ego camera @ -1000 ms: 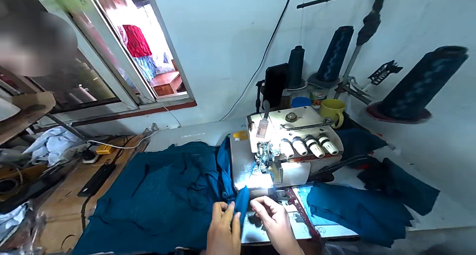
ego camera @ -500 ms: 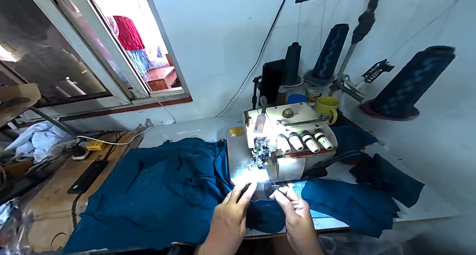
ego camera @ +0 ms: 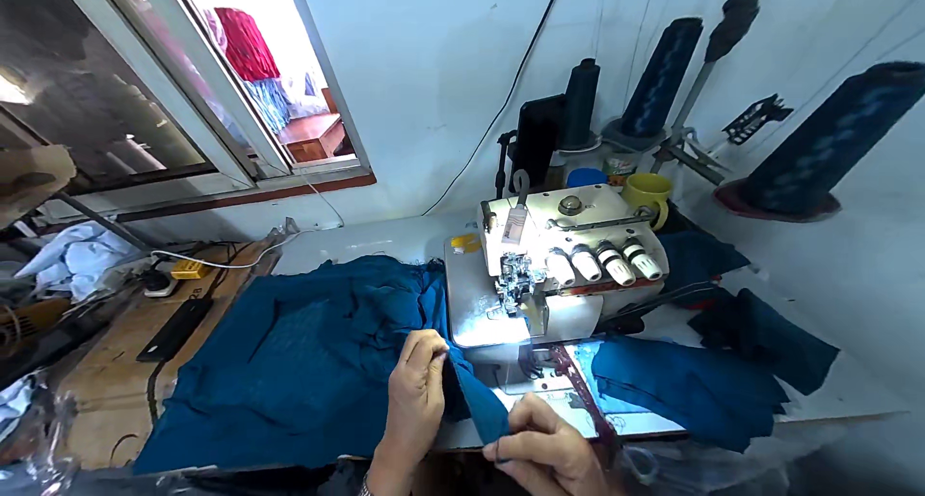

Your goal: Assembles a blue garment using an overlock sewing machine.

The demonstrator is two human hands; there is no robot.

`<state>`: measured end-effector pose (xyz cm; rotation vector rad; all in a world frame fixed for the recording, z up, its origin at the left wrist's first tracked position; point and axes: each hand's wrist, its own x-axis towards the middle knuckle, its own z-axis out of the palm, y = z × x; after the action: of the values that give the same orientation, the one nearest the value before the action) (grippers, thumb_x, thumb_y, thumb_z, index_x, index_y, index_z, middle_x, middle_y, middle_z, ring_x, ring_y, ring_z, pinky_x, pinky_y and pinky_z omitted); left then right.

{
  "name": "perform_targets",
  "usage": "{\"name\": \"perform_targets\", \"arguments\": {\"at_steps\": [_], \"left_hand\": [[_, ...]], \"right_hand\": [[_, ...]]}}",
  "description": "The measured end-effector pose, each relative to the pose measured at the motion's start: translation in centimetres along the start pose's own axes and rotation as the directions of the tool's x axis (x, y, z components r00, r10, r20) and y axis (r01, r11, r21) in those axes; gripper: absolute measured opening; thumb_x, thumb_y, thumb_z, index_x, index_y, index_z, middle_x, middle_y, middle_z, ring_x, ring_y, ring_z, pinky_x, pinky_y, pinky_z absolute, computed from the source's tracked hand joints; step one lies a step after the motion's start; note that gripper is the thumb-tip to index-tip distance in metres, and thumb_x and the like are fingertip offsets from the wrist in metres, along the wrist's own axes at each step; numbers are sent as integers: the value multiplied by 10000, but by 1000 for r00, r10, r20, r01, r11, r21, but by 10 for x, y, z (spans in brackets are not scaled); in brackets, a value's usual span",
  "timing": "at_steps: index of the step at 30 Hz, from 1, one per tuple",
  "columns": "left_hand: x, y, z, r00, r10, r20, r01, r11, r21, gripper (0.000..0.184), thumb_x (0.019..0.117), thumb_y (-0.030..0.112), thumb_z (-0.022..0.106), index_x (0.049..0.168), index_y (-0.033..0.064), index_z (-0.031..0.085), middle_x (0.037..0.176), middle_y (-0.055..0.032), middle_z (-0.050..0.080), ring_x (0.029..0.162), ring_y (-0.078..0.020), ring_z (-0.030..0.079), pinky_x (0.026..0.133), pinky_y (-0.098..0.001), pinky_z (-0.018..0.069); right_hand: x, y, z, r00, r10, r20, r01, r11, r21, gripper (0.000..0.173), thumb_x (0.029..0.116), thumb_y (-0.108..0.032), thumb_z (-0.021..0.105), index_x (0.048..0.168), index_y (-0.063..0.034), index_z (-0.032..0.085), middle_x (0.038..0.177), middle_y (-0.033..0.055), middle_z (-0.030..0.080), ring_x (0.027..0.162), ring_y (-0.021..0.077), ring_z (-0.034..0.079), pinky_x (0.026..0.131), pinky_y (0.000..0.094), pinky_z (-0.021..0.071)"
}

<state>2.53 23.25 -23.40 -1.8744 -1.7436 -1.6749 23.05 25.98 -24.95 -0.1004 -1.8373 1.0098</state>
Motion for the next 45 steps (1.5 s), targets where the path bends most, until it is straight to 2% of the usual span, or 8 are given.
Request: {"name": "perform_targets", "arguments": {"at_steps": [6, 12, 26, 30, 33, 37, 42, 45], "left_hand": [[-11, -3, 5, 999, -50, -8, 50, 997, -53, 167, 970, 39, 536, 975, 15, 701, 1084, -70, 695, 1047, -90, 670, 926, -220, 562], [-14, 1, 5, 996, 20, 87, -15, 999, -51, 163, 1004, 50, 529, 977, 11, 685, 1088, -82, 690, 1053, -85, 669, 929, -209, 559], [-14, 3, 7, 984, 76, 164, -76, 997, -7, 142, 1005, 83, 568, 1001, 21, 696, 1106, -95, 691, 1080, -102, 665, 954, -227, 554], [12, -25, -31, 986, -158, -50, 166, 946, 279, 249, 1009, 160, 561, 1135, -33, 654, 1138, -186, 670, 1029, -291, 667, 887, -470, 565], [34, -59, -53, 841, -534, -87, 524, 765, 374, 603, 971, 225, 685, 1446, -70, 459, 1348, -328, 557, 1256, -561, 493, 1014, -740, 362], [44, -75, -71, 715, -684, 146, 565, 688, 456, 298, 1031, 152, 598, 1245, -50, 640, 1196, -253, 663, 1151, -400, 627, 1021, -593, 460], [43, -31, -159, 819, -573, -16, 564, 811, -153, 160, 999, 115, 564, 1058, 93, 711, 889, 21, 717, 740, -58, 665, 647, -264, 577], [43, -25, -180, 810, -575, -117, 552, 814, -180, 167, 993, 40, 532, 993, 94, 690, 799, 59, 687, 650, -2, 617, 589, -186, 531]], "right_hand": [[-7, 9, 23, 997, 32, 65, -30, 999, -26, 264, 1039, -140, 563, 1263, -63, 680, 978, 116, 607, 894, 126, 604, 807, 208, 520], [9, 4, -17, 885, 165, -435, -207, 977, -50, 531, 999, -209, 572, 1514, -295, 472, 1440, -55, 549, 1239, 79, 562, 1013, 283, 504], [2, 11, -74, 603, 145, -785, -360, 927, -105, 547, 981, -126, 520, 1487, 31, 385, 1292, 67, 581, 934, 65, 628, 769, 239, 542], [-7, 6, -40, 823, 109, -557, -316, 904, -289, 254, 1014, -177, 582, 1215, -26, 614, 1148, 24, 646, 871, -13, 614, 730, 169, 543], [-12, 15, -3, 911, 282, -301, -394, 809, -436, 545, 879, -300, 793, 1309, 3, 652, 1293, 190, 653, 711, 114, 631, 581, 268, 537], [-21, 27, 16, 903, 407, -137, -399, 677, -619, 296, 843, -71, 702, 1126, 14, 726, 1037, 163, 738, 905, 311, 743, 769, 489, 612], [2, -23, -32, 818, 567, 96, -572, 782, 249, 173, 959, -32, 609, 1088, -68, 718, 940, -33, 747, 798, 28, 691, 708, 245, 595], [6, -17, -52, 768, 626, -136, -605, 779, 165, 156, 915, -36, 619, 1024, -114, 699, 844, -66, 713, 652, -7, 630, 558, 180, 526]]}}
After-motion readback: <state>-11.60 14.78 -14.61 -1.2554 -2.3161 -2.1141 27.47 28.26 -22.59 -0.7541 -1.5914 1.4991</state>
